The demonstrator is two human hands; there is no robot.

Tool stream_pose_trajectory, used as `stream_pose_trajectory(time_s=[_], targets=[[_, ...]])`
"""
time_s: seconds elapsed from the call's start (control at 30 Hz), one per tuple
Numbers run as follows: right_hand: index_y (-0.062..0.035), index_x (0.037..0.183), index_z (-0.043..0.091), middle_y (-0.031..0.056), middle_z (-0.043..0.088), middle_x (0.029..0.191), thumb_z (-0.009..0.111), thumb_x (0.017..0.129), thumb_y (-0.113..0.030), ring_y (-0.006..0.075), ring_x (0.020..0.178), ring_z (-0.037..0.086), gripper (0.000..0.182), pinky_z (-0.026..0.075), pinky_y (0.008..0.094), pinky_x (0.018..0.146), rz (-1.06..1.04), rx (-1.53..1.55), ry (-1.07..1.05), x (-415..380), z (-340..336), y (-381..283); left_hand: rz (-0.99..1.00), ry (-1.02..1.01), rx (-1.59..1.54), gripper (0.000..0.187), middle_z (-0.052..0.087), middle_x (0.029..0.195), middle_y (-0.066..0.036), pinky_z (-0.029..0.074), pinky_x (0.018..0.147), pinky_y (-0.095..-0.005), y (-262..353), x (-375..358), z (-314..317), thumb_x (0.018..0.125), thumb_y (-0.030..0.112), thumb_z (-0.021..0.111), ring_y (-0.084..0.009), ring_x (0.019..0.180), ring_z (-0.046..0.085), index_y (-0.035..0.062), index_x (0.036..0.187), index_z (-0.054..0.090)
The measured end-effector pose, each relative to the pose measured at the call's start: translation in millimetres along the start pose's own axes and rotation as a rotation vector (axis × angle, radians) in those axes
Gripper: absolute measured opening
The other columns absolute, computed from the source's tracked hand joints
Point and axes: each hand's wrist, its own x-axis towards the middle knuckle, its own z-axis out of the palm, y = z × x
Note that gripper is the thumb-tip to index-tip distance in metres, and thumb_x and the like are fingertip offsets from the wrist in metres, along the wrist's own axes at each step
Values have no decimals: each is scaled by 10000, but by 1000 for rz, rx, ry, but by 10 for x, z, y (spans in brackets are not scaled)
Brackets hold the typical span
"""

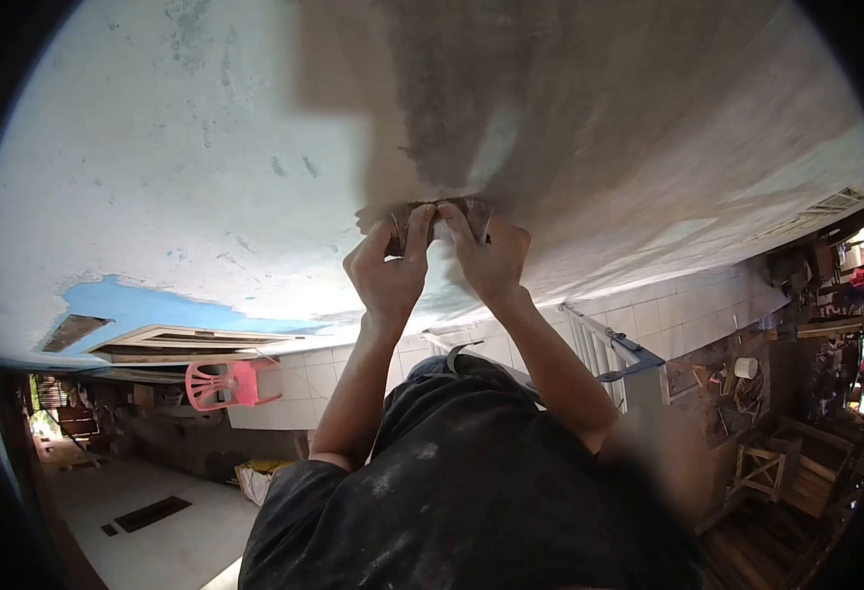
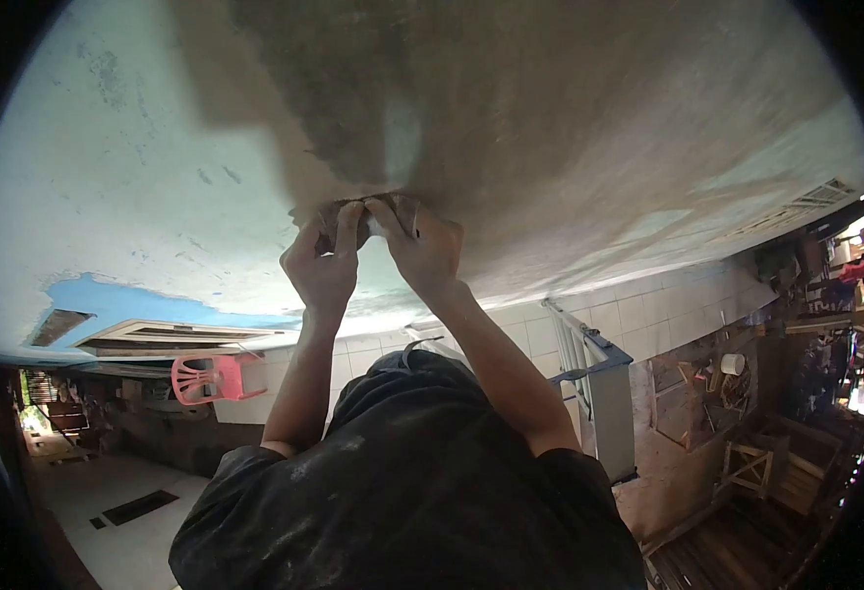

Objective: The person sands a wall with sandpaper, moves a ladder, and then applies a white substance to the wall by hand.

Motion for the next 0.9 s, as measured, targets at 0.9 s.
stream_pose_trajectory(time_s=[0.9], targets=[[-69,937,769,16,725,698,769,899,-217,43,562,624,153,478,239,513,-26,89,10,134,-71,-23,-225,-57,-121,173,699,712,-25,427,532,-185,19,-15,41,909,145,765,-17,632,588,-8,841,724]])
